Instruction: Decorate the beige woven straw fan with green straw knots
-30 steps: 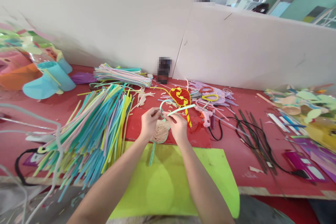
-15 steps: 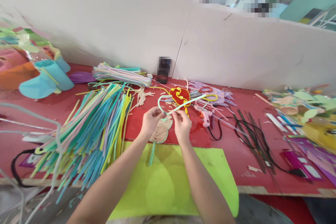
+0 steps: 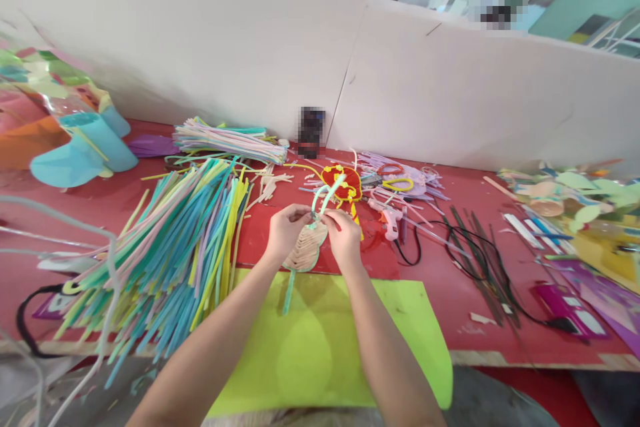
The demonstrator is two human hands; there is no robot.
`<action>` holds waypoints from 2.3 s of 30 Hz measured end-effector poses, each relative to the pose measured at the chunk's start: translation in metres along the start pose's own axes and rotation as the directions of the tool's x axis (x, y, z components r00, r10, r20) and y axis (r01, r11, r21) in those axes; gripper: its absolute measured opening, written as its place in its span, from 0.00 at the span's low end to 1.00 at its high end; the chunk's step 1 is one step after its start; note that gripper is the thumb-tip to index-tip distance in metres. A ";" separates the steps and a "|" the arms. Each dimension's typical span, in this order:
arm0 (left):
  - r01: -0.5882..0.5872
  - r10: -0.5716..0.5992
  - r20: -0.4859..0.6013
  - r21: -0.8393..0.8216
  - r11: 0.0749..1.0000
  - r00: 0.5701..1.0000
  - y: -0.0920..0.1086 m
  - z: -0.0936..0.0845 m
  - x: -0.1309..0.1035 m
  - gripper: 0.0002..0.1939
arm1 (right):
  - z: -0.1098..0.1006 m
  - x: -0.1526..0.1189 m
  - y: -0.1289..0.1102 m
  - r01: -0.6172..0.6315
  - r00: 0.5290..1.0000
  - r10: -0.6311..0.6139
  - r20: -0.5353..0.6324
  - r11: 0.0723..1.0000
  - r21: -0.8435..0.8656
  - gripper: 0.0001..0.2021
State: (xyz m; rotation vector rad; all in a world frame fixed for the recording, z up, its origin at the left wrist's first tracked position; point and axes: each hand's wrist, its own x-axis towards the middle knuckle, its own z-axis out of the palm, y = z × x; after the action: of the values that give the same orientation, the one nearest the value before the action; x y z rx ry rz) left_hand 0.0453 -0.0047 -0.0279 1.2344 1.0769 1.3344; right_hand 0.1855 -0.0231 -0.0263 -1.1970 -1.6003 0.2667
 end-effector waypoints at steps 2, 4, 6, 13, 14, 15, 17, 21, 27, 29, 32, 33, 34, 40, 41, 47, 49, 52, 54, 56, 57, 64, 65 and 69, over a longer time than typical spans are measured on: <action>0.004 -0.004 0.016 0.025 1.000 1.000 0.001 0.001 -0.001 0.07 | 0.000 -0.001 0.000 0.053 0.999 -0.053 0.003 0.998 -0.024 0.08; 0.008 -0.009 0.017 0.033 0.999 1.000 0.001 0.002 -0.001 0.07 | 0.000 -0.002 0.000 0.087 0.996 -0.086 0.010 0.995 -0.041 0.08; 0.013 -0.013 0.002 0.013 1.000 1.000 0.001 0.002 -0.001 0.07 | 0.001 -0.003 -0.001 0.097 0.995 -0.097 0.017 0.994 -0.042 0.09; -0.004 0.005 -0.041 0.015 1.000 0.999 0.002 0.001 -0.001 0.07 | 0.003 -0.005 -0.011 0.044 0.999 -0.044 -0.002 0.998 -0.038 0.10; -0.014 0.015 -0.044 0.029 0.999 0.999 0.003 0.001 -0.001 0.07 | 0.003 -0.005 -0.012 0.043 0.999 -0.043 0.000 0.998 -0.035 0.11; -0.022 0.024 -0.043 0.042 0.999 0.999 0.004 0.001 -0.002 0.07 | 0.004 -0.005 -0.013 0.043 0.999 -0.043 0.002 0.998 -0.034 0.11; -0.034 0.036 -0.039 0.061 0.998 0.999 0.006 0.001 -0.002 0.07 | 0.004 -0.005 -0.013 0.041 0.999 -0.041 0.010 0.998 -0.040 0.11; -0.018 0.020 -0.049 0.046 0.999 0.999 0.005 0.001 -0.002 0.07 | 0.005 -0.006 -0.010 0.018 0.999 -0.014 0.052 0.997 -0.077 0.12; -0.022 0.023 -0.044 0.031 0.999 0.999 0.001 0.002 -0.001 0.07 | 0.005 -0.008 -0.005 0.017 0.993 -0.008 0.114 0.996 -0.084 0.14; -0.049 0.050 -0.030 0.037 0.998 0.998 0.001 0.001 -0.001 0.08 | 0.004 -0.008 -0.004 0.013 0.994 -0.006 0.113 0.998 -0.066 0.13; -0.043 0.044 -0.023 0.040 0.998 0.999 0.000 -0.001 0.001 0.07 | 0.001 -0.005 -0.005 -0.010 0.992 0.008 0.123 1.000 0.014 0.12; -0.033 0.034 -0.027 0.031 0.999 0.999 0.000 -0.002 0.002 0.06 | -0.001 -0.003 -0.005 -0.041 0.992 0.034 0.126 0.998 0.054 0.12; -0.023 0.023 -0.029 0.021 1.000 0.999 -0.001 -0.003 0.004 0.06 | -0.002 -0.001 -0.005 -0.086 0.990 0.074 0.123 0.991 0.099 0.12; 0.027 -0.027 0.153 0.003 1.000 0.988 -0.003 -0.004 0.006 0.06 | -0.005 0.007 0.003 -0.424 0.905 0.383 0.186 0.844 0.329 0.17; 0.025 -0.026 0.201 0.010 1.000 0.979 -0.003 -0.002 0.005 0.06 | -0.003 0.007 0.004 -0.446 0.894 0.394 0.211 0.822 0.355 0.17; -0.012 0.003 0.276 0.030 0.999 0.961 0.005 0.004 -0.002 0.08 | 0.003 0.005 0.012 -0.451 0.892 0.403 0.203 0.775 0.442 0.15; -0.038 0.026 0.249 0.043 0.998 0.968 0.009 0.004 -0.002 0.09 | 0.002 0.005 0.013 -0.465 0.885 0.417 0.208 0.757 0.458 0.15; -0.037 0.032 0.251 0.015 0.999 0.967 0.013 0.003 -0.002 0.10 | 0.001 0.006 0.013 -0.490 0.868 0.450 0.210 0.707 0.510 0.13; -0.030 0.030 0.273 -0.006 1.000 0.962 0.013 0.001 -0.001 0.12 | 0.000 0.007 0.012 -0.501 0.860 0.459 0.223 0.680 0.535 0.13; -0.045 0.045 0.300 -0.006 0.999 0.953 0.011 -0.001 -0.001 0.14 | 0.000 0.007 0.011 -0.516 0.854 0.454 0.256 0.667 0.538 0.12; -0.059 0.056 0.313 0.000 0.998 0.948 0.010 -0.001 0.000 0.14 | 0.000 0.007 0.010 -0.525 0.849 0.450 0.277 0.663 0.533 0.12; -0.093 0.076 0.362 0.031 0.995 0.929 0.003 -0.004 0.001 0.10 | -0.004 0.008 0.002 -0.553 0.833 0.437 0.339 0.673 0.491 0.13; -0.098 0.084 0.359 0.021 0.995 0.929 0.003 -0.004 0.001 0.11 | -0.005 0.008 0.001 -0.554 0.833 0.439 0.338 0.673 0.490 0.13; -0.126 0.117 0.352 0.003 0.992 0.929 0.003 -0.002 0.001 0.11 | -0.008 0.009 0.000 -0.539 0.842 0.428 0.330 0.706 0.459 0.13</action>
State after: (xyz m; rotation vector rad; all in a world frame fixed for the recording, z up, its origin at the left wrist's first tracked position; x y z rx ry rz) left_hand 0.0430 -0.0045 -0.0252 1.5127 0.7744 1.1356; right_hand 0.1926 -0.0192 -0.0173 -1.1394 -1.2075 1.1452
